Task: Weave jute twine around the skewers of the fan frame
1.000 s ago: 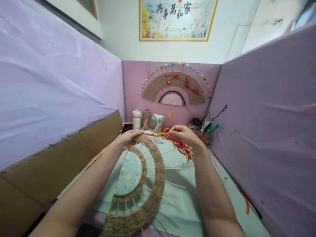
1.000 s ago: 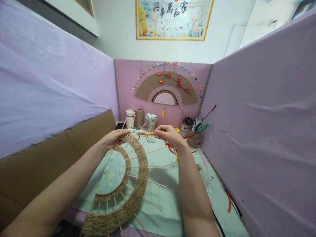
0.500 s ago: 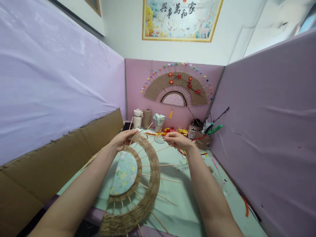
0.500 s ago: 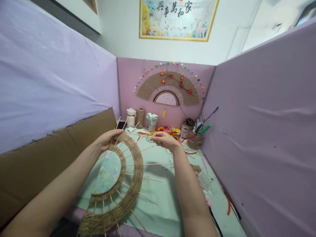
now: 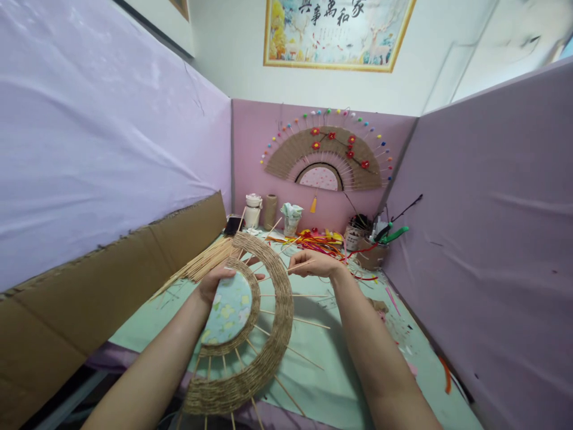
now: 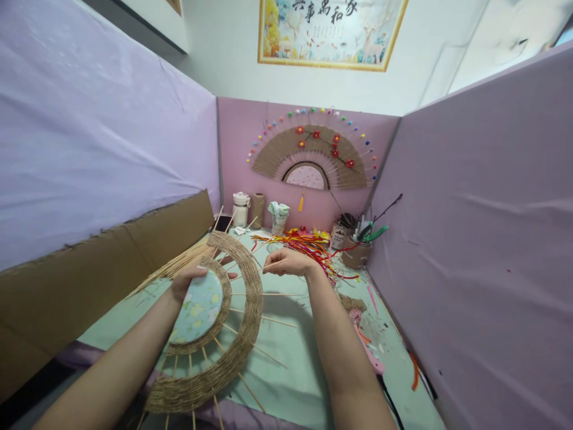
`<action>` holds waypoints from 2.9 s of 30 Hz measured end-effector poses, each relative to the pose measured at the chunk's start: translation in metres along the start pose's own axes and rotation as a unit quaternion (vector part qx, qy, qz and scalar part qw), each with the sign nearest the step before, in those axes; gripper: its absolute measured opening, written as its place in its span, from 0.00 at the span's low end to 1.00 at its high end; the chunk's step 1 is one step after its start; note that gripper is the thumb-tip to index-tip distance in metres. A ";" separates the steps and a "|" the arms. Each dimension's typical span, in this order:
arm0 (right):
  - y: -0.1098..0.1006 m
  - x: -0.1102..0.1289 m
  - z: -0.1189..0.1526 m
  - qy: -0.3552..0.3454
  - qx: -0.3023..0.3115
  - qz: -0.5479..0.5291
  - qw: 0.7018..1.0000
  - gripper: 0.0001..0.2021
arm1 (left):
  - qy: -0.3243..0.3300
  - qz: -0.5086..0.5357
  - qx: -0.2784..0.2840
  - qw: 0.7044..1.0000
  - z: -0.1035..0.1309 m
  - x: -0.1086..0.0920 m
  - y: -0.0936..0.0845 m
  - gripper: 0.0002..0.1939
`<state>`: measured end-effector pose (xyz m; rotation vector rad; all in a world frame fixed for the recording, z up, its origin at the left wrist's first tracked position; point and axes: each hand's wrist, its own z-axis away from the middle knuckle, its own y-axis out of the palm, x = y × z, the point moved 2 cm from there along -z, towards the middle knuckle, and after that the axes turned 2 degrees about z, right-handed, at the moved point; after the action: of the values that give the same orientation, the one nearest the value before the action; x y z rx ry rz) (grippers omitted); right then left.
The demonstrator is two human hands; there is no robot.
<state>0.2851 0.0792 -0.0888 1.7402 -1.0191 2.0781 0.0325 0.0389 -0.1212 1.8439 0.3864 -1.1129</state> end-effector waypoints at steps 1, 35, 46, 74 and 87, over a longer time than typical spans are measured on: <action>0.000 0.000 0.000 0.002 -0.006 -0.001 1.000 0.16 | -0.003 0.005 -0.005 1.000 -0.001 0.000 -0.001 0.44; -0.013 0.036 0.016 -0.069 -0.348 0.273 0.894 0.11 | 0.025 0.185 -0.156 0.970 -0.015 0.001 -0.035 0.28; -0.006 -0.003 0.039 -0.064 -0.412 -0.047 0.908 0.15 | 0.036 0.208 -0.127 0.969 -0.010 -0.003 -0.033 0.28; 0.024 -0.028 0.038 -0.013 -0.332 -0.026 0.943 0.14 | 0.056 0.179 -0.253 0.949 -0.008 -0.006 -0.021 0.23; 0.012 -0.019 0.055 -0.029 -0.452 0.117 0.884 0.14 | 0.047 0.178 -0.322 0.929 -0.012 -0.006 -0.022 0.24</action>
<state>0.3249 0.0403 -0.1086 1.2093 -1.8825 1.2538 0.0215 0.0620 -0.1264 1.3086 0.3947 -0.5531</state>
